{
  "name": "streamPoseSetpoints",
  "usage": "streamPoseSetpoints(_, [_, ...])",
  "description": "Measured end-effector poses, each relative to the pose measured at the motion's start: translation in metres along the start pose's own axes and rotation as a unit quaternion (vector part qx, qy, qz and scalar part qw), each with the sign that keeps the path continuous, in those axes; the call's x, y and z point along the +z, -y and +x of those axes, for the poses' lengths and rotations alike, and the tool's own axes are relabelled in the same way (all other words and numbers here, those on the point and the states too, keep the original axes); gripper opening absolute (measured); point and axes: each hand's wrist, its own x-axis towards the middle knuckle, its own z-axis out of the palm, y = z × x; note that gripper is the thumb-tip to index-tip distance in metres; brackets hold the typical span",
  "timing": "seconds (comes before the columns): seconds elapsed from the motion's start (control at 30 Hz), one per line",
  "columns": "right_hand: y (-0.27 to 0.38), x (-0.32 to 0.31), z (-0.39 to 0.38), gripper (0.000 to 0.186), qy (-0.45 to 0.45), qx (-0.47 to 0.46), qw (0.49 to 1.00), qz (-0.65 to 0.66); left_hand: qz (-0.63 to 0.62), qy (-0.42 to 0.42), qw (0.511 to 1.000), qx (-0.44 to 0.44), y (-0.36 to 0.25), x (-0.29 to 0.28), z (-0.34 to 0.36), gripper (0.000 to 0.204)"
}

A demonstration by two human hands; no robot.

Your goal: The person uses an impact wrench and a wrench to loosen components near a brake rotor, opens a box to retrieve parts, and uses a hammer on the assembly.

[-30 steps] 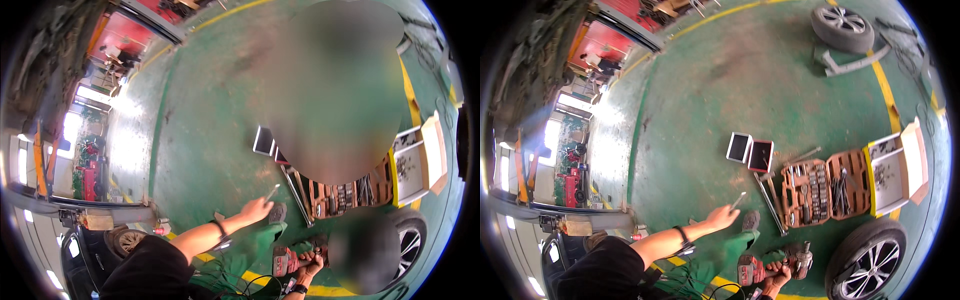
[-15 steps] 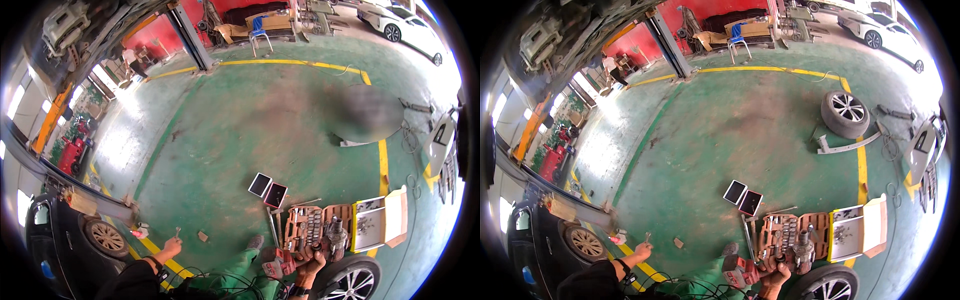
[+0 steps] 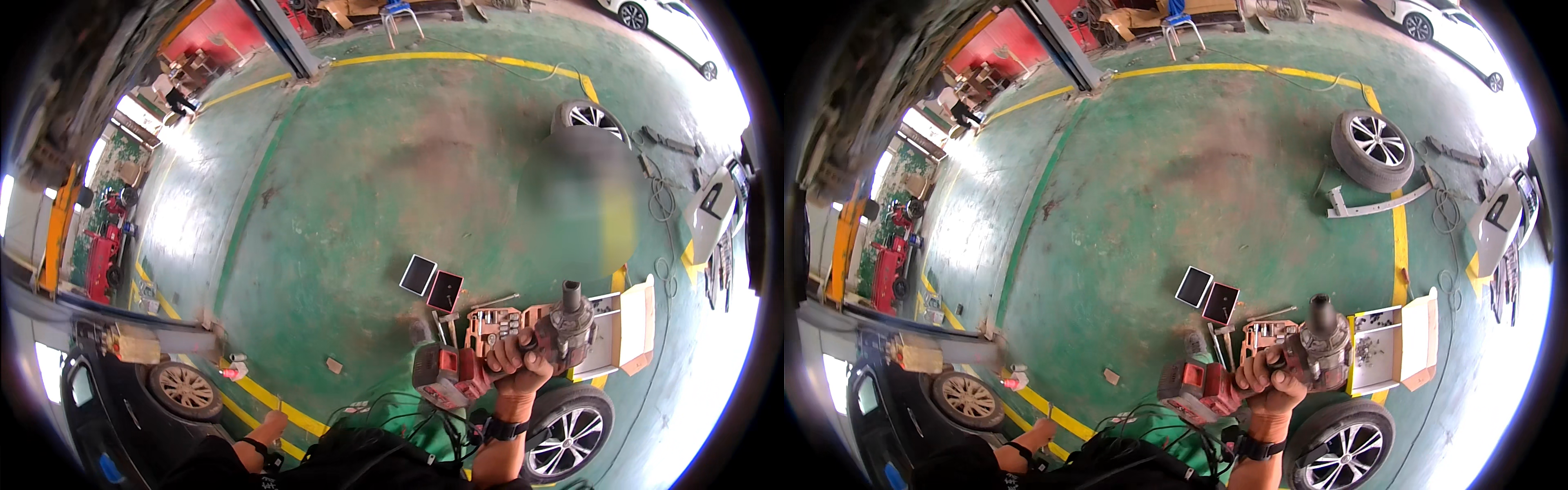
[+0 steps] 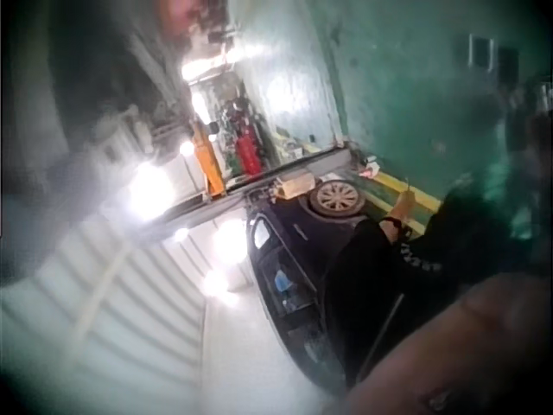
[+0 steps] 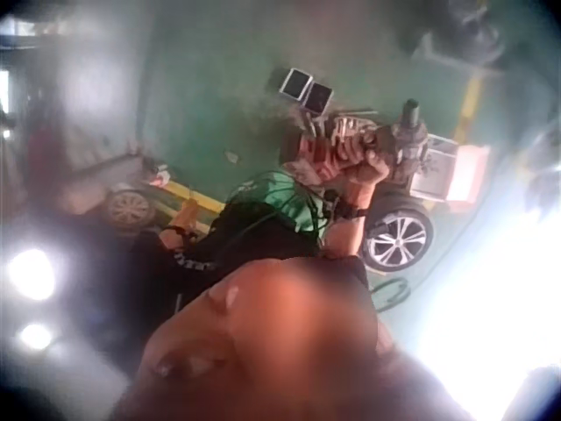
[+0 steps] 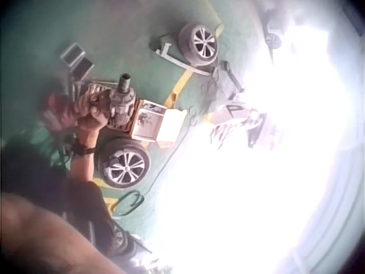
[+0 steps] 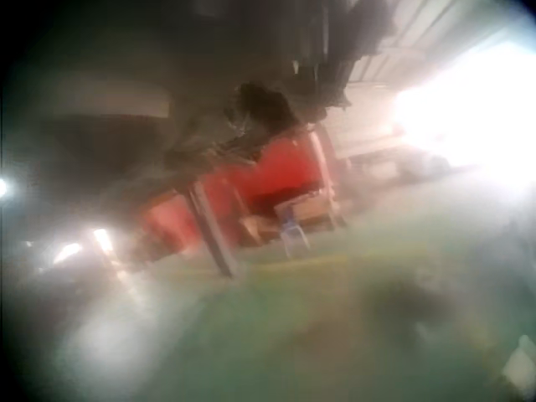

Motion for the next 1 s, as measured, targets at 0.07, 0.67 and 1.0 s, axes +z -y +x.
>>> streamPoseSetpoints(0.07, [-0.002,0.008,0.034,0.034,-0.001,-0.011,1.0,-0.003,-0.06,-0.066,0.995,-0.052,0.036,-0.029,0.018,0.02])
streamPoseSetpoints(0.67, [-0.002,0.062,0.367,0.033,0.037,0.019,0.999,0.019,-0.83,-0.261,0.461,-0.177,0.136,-0.41,0.049,0.033])
streamPoseSetpoints(1.0, [0.011,0.025,0.634,0.035,0.047,0.222,0.973,-0.053,-0.855,-0.388,0.336,0.072,0.095,-0.824,0.022,0.032])
